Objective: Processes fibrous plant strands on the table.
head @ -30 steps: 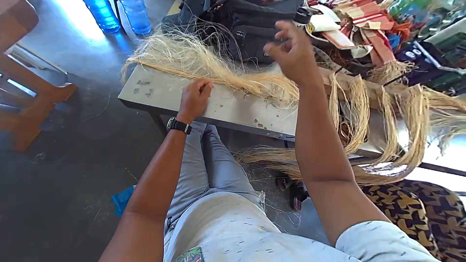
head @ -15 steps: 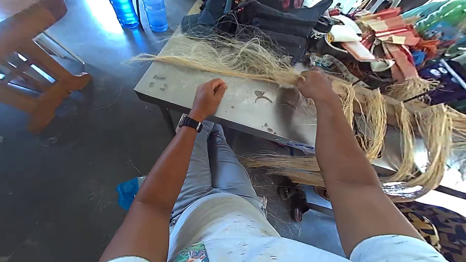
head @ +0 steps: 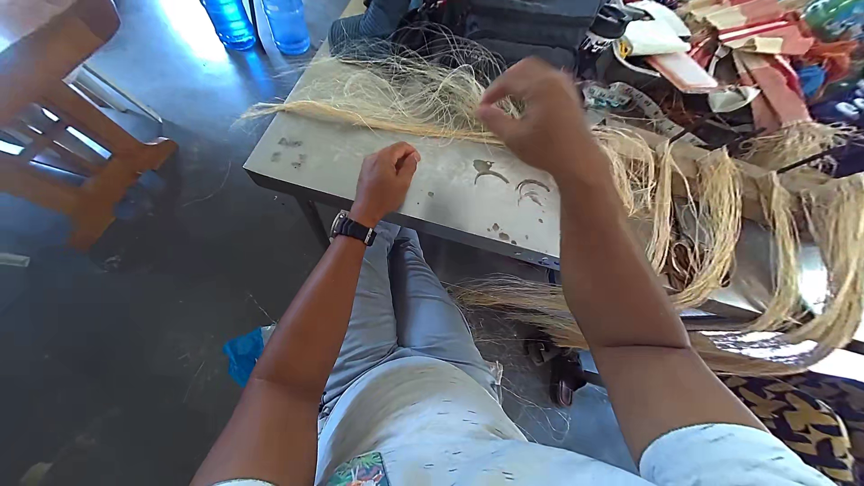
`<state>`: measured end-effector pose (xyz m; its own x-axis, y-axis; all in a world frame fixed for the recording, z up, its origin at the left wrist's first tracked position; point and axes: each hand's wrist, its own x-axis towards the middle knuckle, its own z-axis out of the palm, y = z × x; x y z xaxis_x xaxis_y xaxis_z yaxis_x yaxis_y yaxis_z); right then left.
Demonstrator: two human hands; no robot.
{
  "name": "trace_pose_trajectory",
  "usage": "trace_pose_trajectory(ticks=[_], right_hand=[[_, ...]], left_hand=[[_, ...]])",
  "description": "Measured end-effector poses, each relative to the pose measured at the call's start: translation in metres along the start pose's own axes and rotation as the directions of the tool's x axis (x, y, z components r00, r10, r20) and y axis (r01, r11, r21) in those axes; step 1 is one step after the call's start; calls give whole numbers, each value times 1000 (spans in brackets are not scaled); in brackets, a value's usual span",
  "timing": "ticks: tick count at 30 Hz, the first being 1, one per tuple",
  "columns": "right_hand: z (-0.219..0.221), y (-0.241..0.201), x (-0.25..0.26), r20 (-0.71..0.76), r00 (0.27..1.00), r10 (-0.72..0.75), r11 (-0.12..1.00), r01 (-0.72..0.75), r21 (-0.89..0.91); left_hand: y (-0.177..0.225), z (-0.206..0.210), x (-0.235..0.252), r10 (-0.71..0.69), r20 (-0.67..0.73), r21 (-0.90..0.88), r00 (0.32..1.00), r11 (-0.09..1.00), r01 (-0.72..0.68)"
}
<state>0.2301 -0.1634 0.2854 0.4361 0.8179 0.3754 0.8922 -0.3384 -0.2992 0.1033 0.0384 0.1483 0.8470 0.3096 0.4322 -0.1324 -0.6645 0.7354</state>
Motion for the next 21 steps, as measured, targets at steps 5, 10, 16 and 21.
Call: trace_pose_trajectory(ticks=[5, 10, 16, 21], right_hand=[[69, 1, 31, 511, 855, -91, 992, 33, 121], [99, 11, 70, 550, 835, -12, 952, -158, 261], [120, 53, 125, 157, 947, 279, 754, -317, 575], [151, 77, 126, 69, 917, 393, 712, -351, 609]], left_hand=[[-4, -2, 0, 5, -20, -134, 1000, 991, -7], [-6, -18, 3, -158, -9, -480, 987, 867, 135], [-13, -59, 8, -251, 156, -346, 955, 892, 291], [-22, -105, 28, -331, 63, 39, 942, 944, 329]])
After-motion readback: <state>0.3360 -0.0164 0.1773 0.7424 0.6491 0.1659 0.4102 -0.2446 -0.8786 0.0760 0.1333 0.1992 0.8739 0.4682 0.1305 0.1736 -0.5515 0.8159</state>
